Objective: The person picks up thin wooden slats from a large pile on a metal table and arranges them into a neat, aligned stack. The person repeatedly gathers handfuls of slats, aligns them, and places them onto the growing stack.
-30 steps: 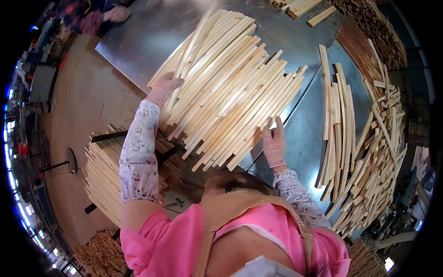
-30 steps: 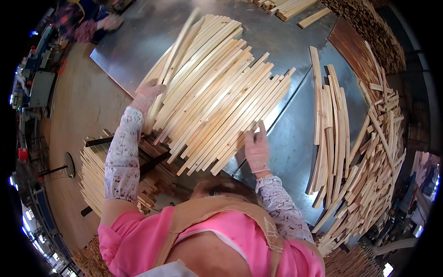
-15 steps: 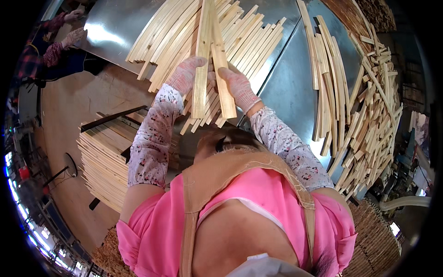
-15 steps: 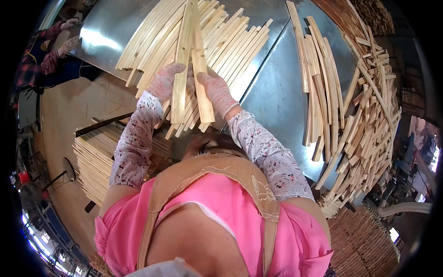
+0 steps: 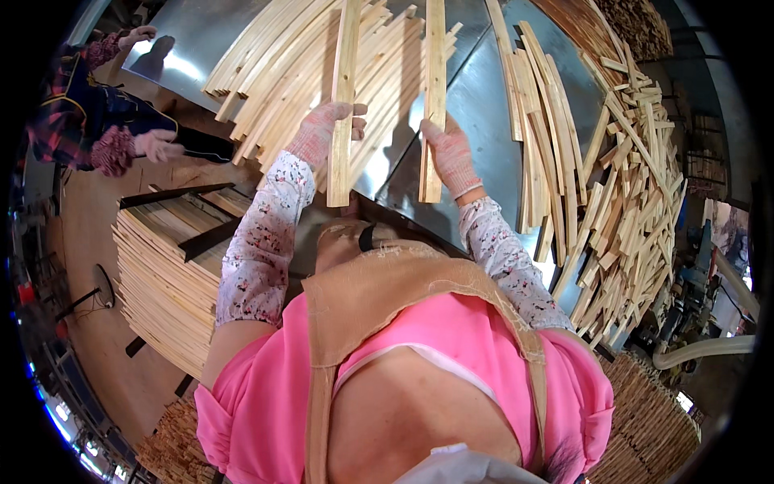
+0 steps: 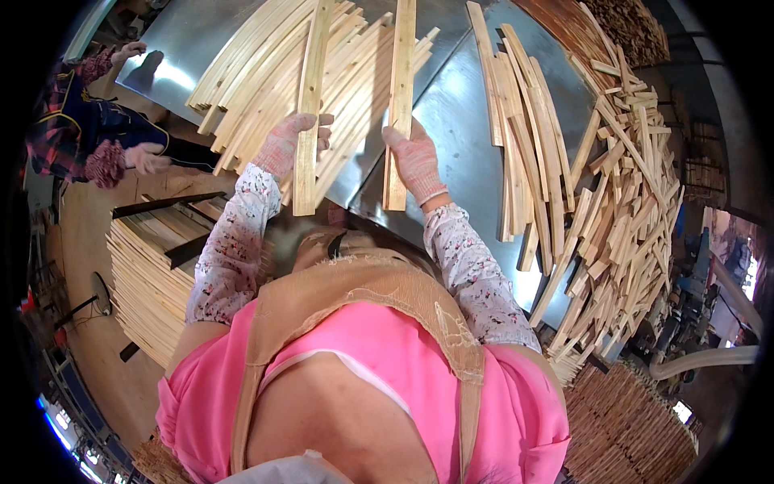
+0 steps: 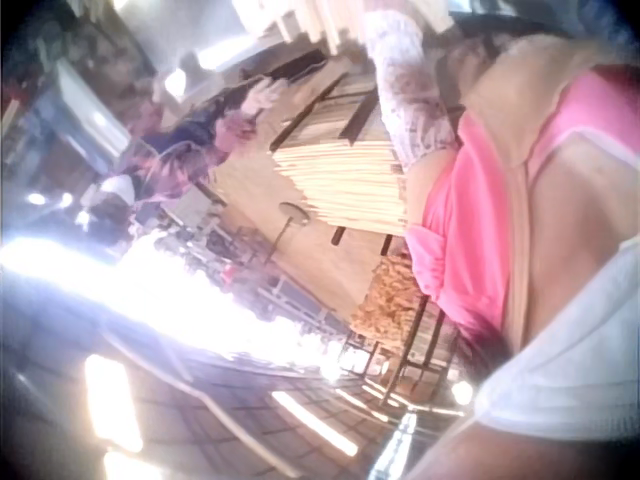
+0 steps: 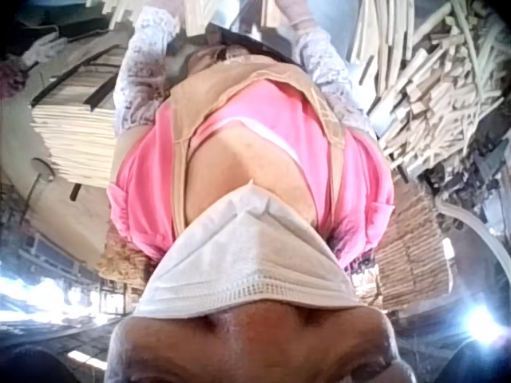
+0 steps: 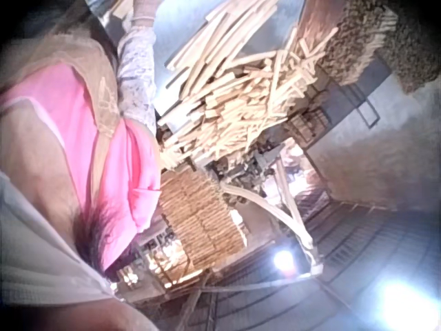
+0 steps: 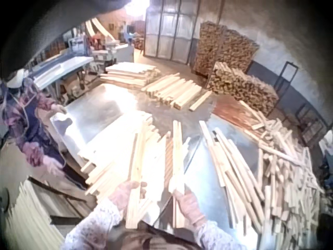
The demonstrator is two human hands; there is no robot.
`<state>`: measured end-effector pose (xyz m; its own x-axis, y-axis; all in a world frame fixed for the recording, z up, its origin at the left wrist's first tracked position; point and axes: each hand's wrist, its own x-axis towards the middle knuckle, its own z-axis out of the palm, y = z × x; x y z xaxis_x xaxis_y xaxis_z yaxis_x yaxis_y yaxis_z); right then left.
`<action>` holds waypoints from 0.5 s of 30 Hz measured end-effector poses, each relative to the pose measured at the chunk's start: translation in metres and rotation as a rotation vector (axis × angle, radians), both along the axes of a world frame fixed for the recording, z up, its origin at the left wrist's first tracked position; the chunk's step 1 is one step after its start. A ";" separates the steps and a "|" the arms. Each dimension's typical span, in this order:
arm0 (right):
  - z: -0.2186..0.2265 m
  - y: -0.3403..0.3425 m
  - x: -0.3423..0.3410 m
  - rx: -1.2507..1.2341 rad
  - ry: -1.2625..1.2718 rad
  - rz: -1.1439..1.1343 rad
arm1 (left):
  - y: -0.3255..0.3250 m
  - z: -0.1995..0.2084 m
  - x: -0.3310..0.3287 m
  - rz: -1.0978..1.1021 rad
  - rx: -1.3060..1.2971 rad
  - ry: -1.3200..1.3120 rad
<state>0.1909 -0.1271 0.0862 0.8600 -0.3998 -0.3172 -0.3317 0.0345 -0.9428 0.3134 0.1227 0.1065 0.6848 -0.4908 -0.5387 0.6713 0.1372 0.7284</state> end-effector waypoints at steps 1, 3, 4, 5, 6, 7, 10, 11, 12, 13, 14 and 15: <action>0.006 -0.013 -0.009 0.033 0.045 0.015 | -0.013 0.007 -0.011 0.022 0.031 -0.003; 0.027 -0.015 -0.031 0.042 0.020 -0.043 | -0.039 0.009 -0.033 -0.014 0.032 0.011; 0.031 -0.018 -0.041 -0.023 0.007 -0.023 | -0.053 0.001 -0.045 -0.012 -0.001 0.011; 0.032 -0.020 -0.045 -0.074 -0.016 0.010 | -0.063 0.001 -0.057 0.003 -0.020 0.002; -0.005 -0.036 -0.057 -0.974 -0.173 0.388 | -0.094 0.012 -0.079 0.044 -0.169 -0.015; -0.003 -0.022 -0.067 -1.048 -0.349 0.493 | -0.110 -0.003 -0.095 -0.054 -0.046 -0.135; -0.001 -0.012 -0.100 -0.873 -0.118 0.566 | -0.130 -0.035 -0.123 -0.078 0.233 -0.238; 0.017 -0.014 -0.105 -0.705 -0.062 0.601 | -0.115 -0.028 -0.133 -0.065 0.276 -0.250; 0.028 -0.016 -0.114 -0.541 0.004 0.643 | -0.099 -0.013 -0.152 -0.050 0.318 -0.255; 0.018 -0.022 -0.125 -0.511 -0.074 0.652 | -0.087 -0.001 -0.170 -0.051 0.355 -0.259; 0.010 -0.022 -0.132 -0.480 -0.169 0.670 | -0.064 0.007 -0.186 0.011 0.443 -0.356; 0.032 -0.015 -0.135 -0.381 0.115 0.693 | -0.035 0.012 -0.204 0.091 0.554 -0.440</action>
